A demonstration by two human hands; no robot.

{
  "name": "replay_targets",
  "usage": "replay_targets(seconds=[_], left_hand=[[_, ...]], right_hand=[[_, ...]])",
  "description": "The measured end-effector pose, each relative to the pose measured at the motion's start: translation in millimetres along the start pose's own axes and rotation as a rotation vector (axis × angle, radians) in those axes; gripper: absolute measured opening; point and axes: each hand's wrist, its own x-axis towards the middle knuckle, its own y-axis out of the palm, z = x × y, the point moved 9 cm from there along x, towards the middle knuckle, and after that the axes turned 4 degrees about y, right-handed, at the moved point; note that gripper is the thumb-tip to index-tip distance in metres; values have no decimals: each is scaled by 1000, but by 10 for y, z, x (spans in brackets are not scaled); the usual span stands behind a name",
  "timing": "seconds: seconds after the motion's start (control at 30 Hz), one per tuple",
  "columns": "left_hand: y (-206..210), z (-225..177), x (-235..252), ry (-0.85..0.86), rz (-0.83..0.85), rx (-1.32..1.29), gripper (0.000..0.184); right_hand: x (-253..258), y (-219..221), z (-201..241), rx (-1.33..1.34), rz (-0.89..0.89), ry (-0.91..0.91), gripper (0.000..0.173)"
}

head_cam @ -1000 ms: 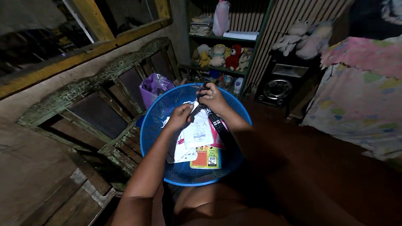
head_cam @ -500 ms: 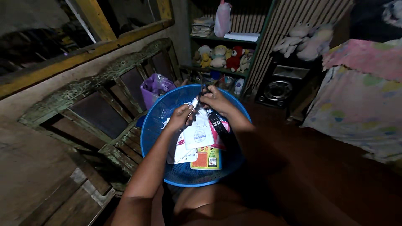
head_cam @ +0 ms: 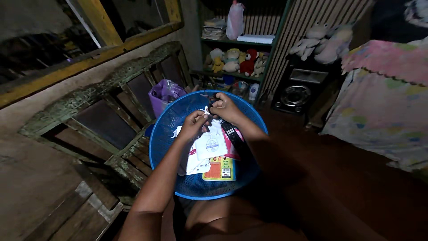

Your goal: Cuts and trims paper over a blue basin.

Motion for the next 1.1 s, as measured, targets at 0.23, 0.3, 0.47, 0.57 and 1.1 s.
replay_targets(seconds=[0.23,0.3,0.47,0.57,1.1], left_hand=[[4,-24,-14,16,8,6,23],[9,-19,-2,20,15,11,23],[18,-4,19,27,27,17,25],[16,23,35,6,33,-6,27],[11,82,61,29,35,58,20]], right_hand=[[8,-31,11,-33,-7,-12,60],[22,-46,10,-32,-14,-33,60],[53,-112,-20,18,-44,-51,62],[50,-112,-31,52,-47,-42,63],[-63,67,-30,-62,75,-39,65]])
